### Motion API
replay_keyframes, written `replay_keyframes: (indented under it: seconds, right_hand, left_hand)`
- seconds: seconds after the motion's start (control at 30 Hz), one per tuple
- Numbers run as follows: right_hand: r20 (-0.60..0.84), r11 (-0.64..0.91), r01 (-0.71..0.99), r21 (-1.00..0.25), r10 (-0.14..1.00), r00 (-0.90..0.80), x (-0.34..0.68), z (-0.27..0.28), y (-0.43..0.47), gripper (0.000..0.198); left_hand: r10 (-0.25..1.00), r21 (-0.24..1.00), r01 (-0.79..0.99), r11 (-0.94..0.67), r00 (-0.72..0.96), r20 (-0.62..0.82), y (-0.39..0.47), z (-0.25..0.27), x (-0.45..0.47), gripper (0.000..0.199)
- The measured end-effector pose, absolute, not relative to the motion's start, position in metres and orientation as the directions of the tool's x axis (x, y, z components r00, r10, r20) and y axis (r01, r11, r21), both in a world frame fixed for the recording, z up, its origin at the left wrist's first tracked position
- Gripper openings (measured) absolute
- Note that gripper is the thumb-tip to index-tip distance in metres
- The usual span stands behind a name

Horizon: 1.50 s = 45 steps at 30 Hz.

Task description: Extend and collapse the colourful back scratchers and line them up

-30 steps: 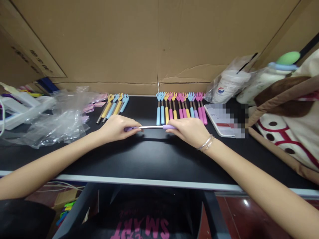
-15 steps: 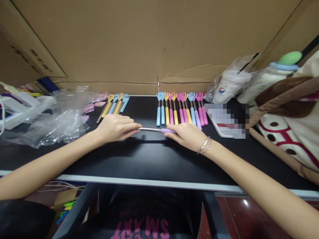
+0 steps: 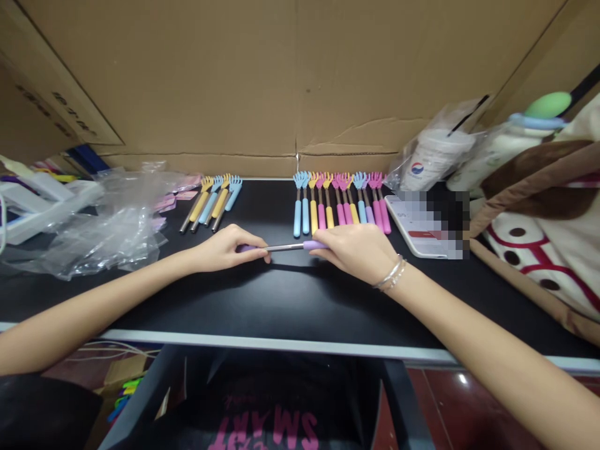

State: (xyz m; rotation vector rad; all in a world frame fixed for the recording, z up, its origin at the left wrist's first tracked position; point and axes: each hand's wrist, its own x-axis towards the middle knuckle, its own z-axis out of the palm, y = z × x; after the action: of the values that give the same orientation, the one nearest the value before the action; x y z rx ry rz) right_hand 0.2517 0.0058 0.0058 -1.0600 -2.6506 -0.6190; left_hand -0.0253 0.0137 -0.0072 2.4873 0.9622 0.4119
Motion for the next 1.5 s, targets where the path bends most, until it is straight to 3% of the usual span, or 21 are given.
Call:
replay_keyframes:
  seconds: [0.13, 0.33, 0.5, 0.67, 0.87, 1.0, 1.13, 1.3, 1.5]
  right_hand:
    - [0.381, 0.639, 0.701, 0.317, 0.591, -0.711, 0.251, 0.007, 0.005, 0.046]
    - [0.351, 0.633, 0.72, 0.286, 0.63, -0.693, 0.25, -0.001, 0.01, 0.049]
    - [0.276, 0.624, 0.748, 0.226, 0.695, -0.664, 0.248, -0.005, 0.011, 0.052]
    - [0.176, 0.658, 0.753, 0.017, 0.739, -0.65, 0.244, -0.002, 0.008, 0.043]
    - [0.085, 0.671, 0.723, -0.168, 0.74, -0.667, 0.242, -0.001, 0.009, 0.039]
    - [0.094, 0.678, 0.725, -0.119, 0.735, -0.672, 0.243, -0.002, 0.009, 0.041]
    - [0.136, 0.67, 0.743, 0.007, 0.735, -0.664, 0.245, -0.005, 0.01, 0.045]
    - [0.224, 0.659, 0.736, 0.155, 0.703, -0.676, 0.249, -0.006, 0.012, 0.05]
    - [0.351, 0.633, 0.724, 0.276, 0.634, -0.689, 0.248, -0.001, 0.007, 0.044]
  left_hand:
    - [0.685, 0.521, 0.547, -0.655, 0.721, 0.103, 0.014, -0.005, -0.026, 0.037]
    - [0.698, 0.378, 0.605, -0.7, 0.691, 0.188, 0.011, -0.003, -0.025, 0.03]
    - [0.622, 0.12, 0.627, -0.77, 0.696, 0.358, 0.009, -0.005, -0.027, 0.028]
    - [0.428, -0.239, 0.59, -0.771, 0.758, 0.492, 0.009, -0.001, -0.03, 0.03]
    - [0.396, -0.361, 0.58, -0.73, 0.79, 0.469, 0.007, 0.004, -0.029, 0.033]
    - [0.399, -0.342, 0.577, -0.742, 0.79, 0.466, 0.007, 0.0, -0.028, 0.032]
    - [0.439, -0.236, 0.589, -0.773, 0.765, 0.47, 0.007, -0.004, -0.027, 0.028]
    - [0.557, -0.009, 0.619, -0.786, 0.714, 0.425, 0.006, -0.005, -0.025, 0.028]
    - [0.701, 0.377, 0.604, -0.702, 0.681, 0.214, 0.007, -0.005, -0.022, 0.031]
